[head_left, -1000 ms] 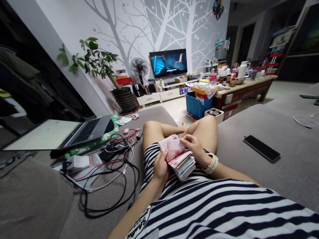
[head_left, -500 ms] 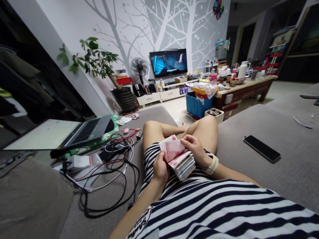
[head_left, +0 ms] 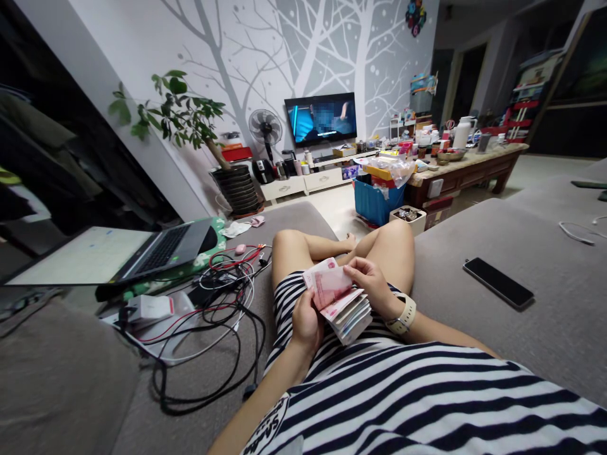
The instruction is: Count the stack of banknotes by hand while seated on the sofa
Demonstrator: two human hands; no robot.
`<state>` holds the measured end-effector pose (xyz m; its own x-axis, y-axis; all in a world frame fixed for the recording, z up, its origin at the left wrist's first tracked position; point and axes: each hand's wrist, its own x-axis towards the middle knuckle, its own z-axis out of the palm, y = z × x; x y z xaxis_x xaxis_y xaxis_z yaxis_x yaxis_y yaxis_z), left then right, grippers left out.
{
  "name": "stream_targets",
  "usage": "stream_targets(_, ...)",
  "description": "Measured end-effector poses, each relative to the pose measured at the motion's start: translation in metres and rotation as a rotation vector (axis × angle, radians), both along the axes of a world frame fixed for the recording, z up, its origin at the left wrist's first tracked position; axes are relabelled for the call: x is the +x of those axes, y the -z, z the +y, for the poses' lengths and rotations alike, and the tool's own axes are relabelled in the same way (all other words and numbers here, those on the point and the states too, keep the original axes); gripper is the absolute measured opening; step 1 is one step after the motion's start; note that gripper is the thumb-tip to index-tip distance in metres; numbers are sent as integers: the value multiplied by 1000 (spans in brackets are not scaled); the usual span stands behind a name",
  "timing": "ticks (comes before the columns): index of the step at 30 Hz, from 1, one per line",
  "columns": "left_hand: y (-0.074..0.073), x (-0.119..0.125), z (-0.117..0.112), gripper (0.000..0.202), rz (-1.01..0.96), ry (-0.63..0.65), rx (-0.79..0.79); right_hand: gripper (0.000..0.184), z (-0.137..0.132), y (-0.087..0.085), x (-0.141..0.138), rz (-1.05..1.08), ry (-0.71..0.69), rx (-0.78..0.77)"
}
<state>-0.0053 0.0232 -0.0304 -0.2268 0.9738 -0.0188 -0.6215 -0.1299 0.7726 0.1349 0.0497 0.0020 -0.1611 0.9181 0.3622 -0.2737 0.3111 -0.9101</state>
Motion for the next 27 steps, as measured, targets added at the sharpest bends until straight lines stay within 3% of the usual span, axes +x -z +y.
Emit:
stream_targets(7,2,-1,1,24,-18,7,1,33,1,1,0,1,3,-5)
stream_targets(27,-17,0,-1,13,84,-4,22,32,-1,-14,-5,4,-2,101)
